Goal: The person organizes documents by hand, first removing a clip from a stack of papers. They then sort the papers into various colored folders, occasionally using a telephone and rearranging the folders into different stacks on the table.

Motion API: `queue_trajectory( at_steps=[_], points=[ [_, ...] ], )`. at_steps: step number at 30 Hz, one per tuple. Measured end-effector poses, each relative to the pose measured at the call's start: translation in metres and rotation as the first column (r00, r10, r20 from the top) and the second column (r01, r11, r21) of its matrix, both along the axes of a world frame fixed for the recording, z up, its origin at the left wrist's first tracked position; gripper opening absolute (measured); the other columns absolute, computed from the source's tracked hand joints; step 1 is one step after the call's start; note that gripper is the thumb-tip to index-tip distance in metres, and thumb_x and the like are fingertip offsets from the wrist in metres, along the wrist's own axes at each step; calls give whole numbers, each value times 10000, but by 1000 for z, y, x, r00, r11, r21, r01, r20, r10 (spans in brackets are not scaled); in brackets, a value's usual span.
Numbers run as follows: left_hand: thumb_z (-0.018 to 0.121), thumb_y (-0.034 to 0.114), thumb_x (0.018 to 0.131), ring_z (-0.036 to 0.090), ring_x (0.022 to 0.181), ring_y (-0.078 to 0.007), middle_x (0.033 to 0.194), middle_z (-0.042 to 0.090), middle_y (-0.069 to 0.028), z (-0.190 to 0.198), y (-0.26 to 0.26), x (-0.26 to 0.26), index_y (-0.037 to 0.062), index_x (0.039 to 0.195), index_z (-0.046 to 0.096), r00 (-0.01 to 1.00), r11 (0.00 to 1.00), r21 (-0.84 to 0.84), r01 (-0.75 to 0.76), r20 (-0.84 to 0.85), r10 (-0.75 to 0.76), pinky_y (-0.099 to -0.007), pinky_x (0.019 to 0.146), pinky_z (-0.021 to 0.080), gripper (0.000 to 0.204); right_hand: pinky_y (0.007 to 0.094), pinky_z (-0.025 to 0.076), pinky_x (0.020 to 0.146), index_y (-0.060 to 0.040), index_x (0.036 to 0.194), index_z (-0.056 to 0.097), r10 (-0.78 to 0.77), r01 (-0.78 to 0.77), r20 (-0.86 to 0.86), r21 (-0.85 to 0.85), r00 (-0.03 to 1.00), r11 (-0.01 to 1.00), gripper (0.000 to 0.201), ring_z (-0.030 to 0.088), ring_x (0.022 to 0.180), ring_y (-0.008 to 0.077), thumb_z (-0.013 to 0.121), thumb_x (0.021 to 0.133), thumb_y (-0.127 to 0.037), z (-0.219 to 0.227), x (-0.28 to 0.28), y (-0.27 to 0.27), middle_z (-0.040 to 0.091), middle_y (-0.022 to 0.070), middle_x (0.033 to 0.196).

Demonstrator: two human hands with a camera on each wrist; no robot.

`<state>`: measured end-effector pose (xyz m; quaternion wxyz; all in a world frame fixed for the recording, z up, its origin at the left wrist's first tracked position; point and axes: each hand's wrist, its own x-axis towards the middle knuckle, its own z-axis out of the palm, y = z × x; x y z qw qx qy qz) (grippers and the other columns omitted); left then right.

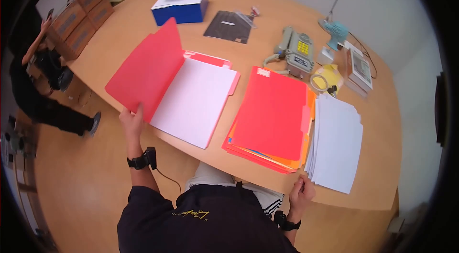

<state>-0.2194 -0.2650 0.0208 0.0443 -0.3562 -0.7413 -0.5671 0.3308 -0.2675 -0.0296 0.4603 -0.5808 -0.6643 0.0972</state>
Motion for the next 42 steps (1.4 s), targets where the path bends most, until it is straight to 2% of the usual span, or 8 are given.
queue_trajectory(
  at_steps=[8, 12, 18, 20, 23, 30, 37, 42],
  points=[
    [628, 218, 955, 562, 680, -119, 757, 630, -35, -68, 4, -54, -61, 984, 656, 976, 909, -357, 215, 120, -183, -310, 603, 463, 282, 357, 423, 481, 6, 905, 659, 24, -26, 59, 32, 998, 999, 120, 548, 500, 261, 602, 803, 33, 12, -1, 1, 566, 103, 631],
    [610, 262, 983, 486, 559, -70, 689, 566, 17, -64, 11, -41, -19, 923, 655, 961, 956, -142, 255, -69, -267, -267, 488, 380, 291, 361, 422, 490, 6, 919, 652, 39, -43, 54, 82, 998, 996, 148, 555, 530, 266, 589, 791, 45, 17, 12, -2, 569, 105, 650],
    [603, 248, 988, 464, 496, -45, 629, 533, 27, -42, 2, -4, 57, 892, 615, 824, 942, 16, 335, 480, -301, -207, 402, 293, 214, 434, 499, 850, 22, 1164, 599, -41, 18, 237, 98, 971, 995, 426, 581, 1069, 389, 570, 741, 62, 55, 46, -2, 582, 219, 1168],
    [614, 221, 975, 469, 501, -46, 656, 546, 27, -31, 3, 13, 60, 920, 613, 800, 952, 19, 305, 538, -267, -201, 402, 297, 170, 494, 379, 1065, 21, 1297, 518, 3, 19, 489, -41, 872, 999, 542, 417, 1310, 448, 565, 757, 27, 60, 55, 1, 446, 255, 1389],
    [632, 171, 951, 473, 512, -46, 707, 559, 30, -28, 2, 14, 63, 958, 611, 742, 949, 22, 315, 618, -261, -193, 402, 300, 110, 514, 305, 1125, 32, 1363, 443, -33, 83, 476, -86, 879, 993, 584, 350, 1371, 459, 593, 805, -53, 54, 73, 2, 405, 285, 1431],
    [640, 133, 941, 467, 508, -52, 733, 570, 24, -36, 3, 12, 43, 975, 626, 657, 944, 119, 309, 691, -302, -196, 410, 314, 97, 510, 316, 1117, 65, 1424, 349, -318, 426, 400, -219, 860, 878, 719, 375, 1327, 479, 684, 855, -219, 40, 171, 25, 406, 307, 1428],
    [665, 97, 921, 504, 491, -67, 691, 593, -8, -20, -9, 27, 1, 936, 633, 697, 909, 234, 345, 585, -415, -208, 415, 337, 103, 447, 452, 1012, 66, 1364, 409, 36, 112, 305, -454, 952, 884, 695, 561, 1189, 392, 718, 828, -253, 51, 220, 102, 551, 284, 1288],
    [680, 87, 903, 529, 513, -78, 738, 622, -32, -7, -22, 31, 2, 949, 624, 695, 894, 372, 250, 574, -433, -205, 412, 368, 112, 435, 453, 1029, 91, 1387, 386, 63, 205, 395, -599, 917, 774, 795, 570, 1206, 400, 760, 792, -282, 57, 228, 157, 577, 292, 1277]
  ],
)
